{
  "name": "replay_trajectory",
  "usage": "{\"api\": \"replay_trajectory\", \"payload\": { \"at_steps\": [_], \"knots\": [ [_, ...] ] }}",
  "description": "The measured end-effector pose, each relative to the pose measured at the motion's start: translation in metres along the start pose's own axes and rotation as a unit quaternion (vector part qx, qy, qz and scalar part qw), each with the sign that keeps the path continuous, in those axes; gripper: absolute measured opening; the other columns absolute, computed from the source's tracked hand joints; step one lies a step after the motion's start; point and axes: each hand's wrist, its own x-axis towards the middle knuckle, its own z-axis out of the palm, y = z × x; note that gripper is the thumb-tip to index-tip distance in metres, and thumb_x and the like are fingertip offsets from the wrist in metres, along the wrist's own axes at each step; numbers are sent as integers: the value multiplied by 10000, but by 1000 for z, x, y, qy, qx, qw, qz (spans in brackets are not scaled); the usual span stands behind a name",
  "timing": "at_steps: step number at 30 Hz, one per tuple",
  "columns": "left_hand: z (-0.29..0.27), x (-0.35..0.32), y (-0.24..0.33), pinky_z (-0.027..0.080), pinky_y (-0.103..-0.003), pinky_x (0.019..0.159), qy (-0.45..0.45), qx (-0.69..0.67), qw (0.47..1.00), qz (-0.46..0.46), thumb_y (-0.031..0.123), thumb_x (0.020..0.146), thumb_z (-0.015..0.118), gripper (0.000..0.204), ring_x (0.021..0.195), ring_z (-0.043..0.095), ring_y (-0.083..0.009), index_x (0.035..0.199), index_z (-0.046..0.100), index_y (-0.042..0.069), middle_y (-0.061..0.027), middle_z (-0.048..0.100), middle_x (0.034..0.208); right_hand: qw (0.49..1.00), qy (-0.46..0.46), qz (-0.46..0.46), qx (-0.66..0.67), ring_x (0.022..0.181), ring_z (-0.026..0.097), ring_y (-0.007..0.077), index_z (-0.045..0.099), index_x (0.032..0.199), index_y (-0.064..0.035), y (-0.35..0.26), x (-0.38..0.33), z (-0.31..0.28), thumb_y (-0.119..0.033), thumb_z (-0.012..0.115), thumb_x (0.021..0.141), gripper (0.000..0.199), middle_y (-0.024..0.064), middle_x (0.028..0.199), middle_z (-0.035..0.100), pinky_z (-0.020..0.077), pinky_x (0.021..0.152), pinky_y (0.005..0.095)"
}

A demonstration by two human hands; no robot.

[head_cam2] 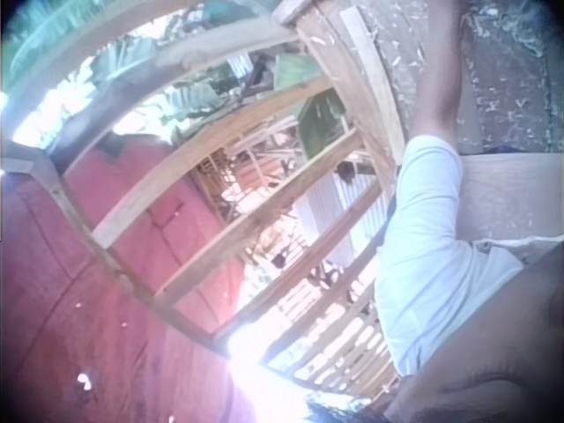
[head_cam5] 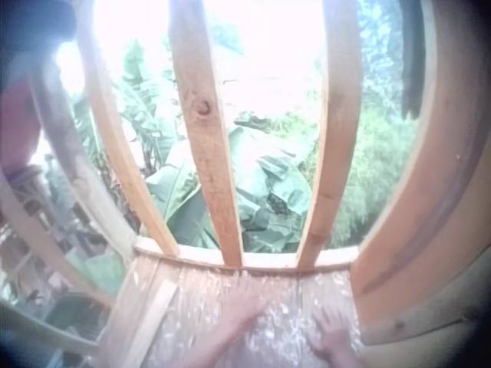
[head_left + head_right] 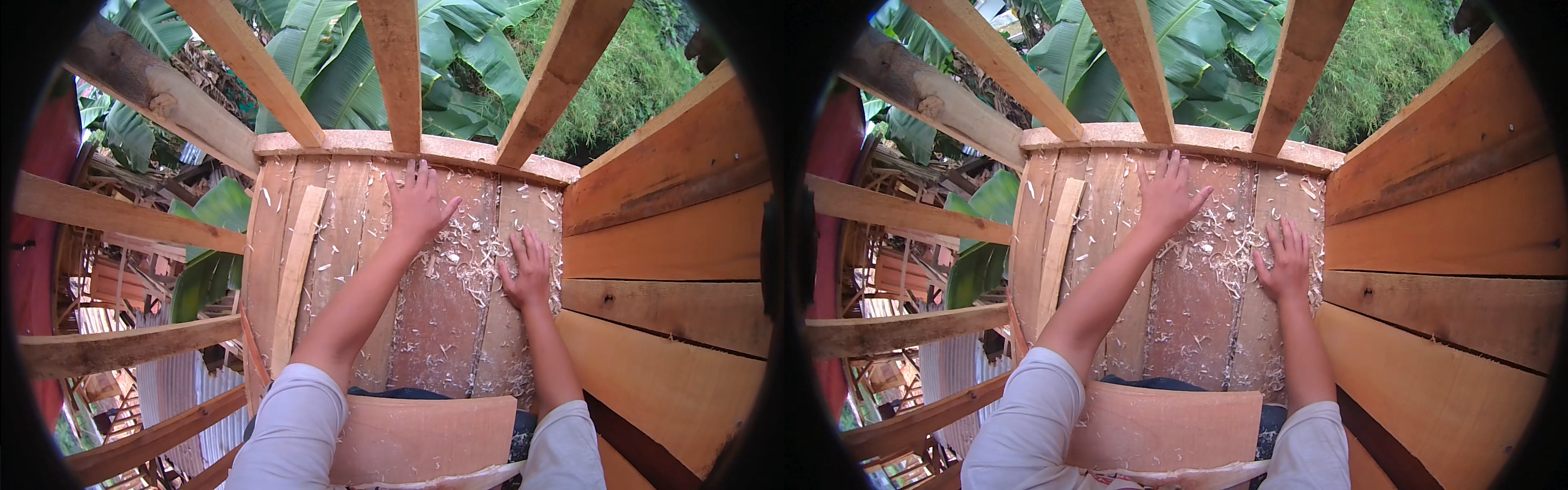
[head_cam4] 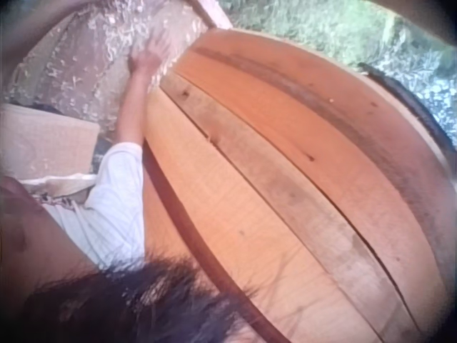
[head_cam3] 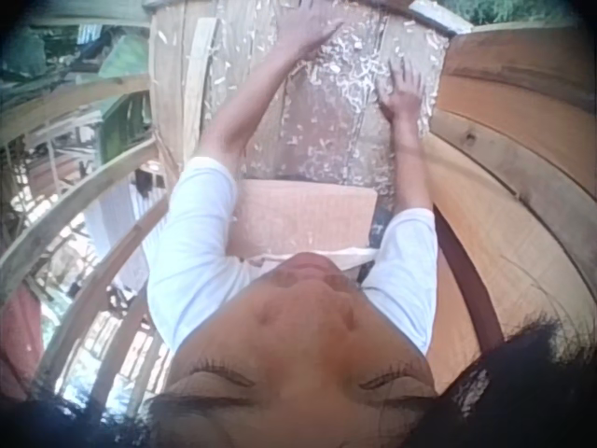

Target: The person smooths the surface of a wooden structure using a green sanding block. They rub the block back and forth across the wood, generating sawdust, and periodically wipe the surface with their hands to clear debris.

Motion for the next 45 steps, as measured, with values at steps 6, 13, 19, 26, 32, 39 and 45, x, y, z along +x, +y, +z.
{"api": "replay_trajectory", "payload": {
  "at_steps": [6,13,19,26,32,39,45],
  "knots": [
    [7,8,-62,119,-655,1164,-30,-17,991,-130,560,998,389,739,1488,254,-331,1477,377,-2,-199,315,1580,1000,-7,5,-3,1418,371,337,524,1406,-121,-2,1,-1,-370,645,868,605,171,1503,434,223,1191,513],
    [13,-10,-66,105,-617,1191,57,-70,984,152,356,1005,450,510,1458,321,-309,1441,452,92,-140,403,1536,1000,4,-3,1,1418,371,334,529,1403,-123,0,1,1,-375,645,866,604,170,1502,435,226,1189,510],
    [-11,-46,-72,50,-676,1168,-7,-21,974,225,304,961,518,337,1460,318,-315,1185,645,86,-130,501,1439,1000,4,3,-5,1418,371,336,521,1413,-125,2,-1,3,-373,648,863,616,174,1502,432,228,1188,510],
    [-2,-29,-57,17,-720,1138,55,15,992,114,313,939,544,325,1484,245,-357,1157,651,98,-163,502,1418,1000,-1,3,-11,1416,375,337,525,1410,-130,2,1,1,-384,641,862,615,173,1499,436,225,1189,510],
    [10,-21,-64,27,-721,1139,111,-7,982,156,318,925,540,319,1463,280,-376,1125,658,100,-188,530,1369,1000,0,0,-4,1417,375,339,524,1413,-134,2,1,3,-389,640,863,617,170,1499,438,227,1186,509],
    [-21,-24,-50,281,-543,1108,136,-103,968,186,244,889,624,199,1145,531,-266,1024,625,97,-96,574,1118,1000,8,0,-8,1402,393,336,532,1404,-132,4,-1,3,-391,640,865,608,169,1486,450,239,1180,508],
    [-10,-64,-66,371,-457,1015,16,-2,943,334,185,872,630,223,1107,541,-251,1067,592,84,-82,576,1119,1000,9,-8,-8,1398,398,335,537,1400,-130,2,3,3,-389,639,864,604,167,1486,450,239,1183,505]
  ]
}}
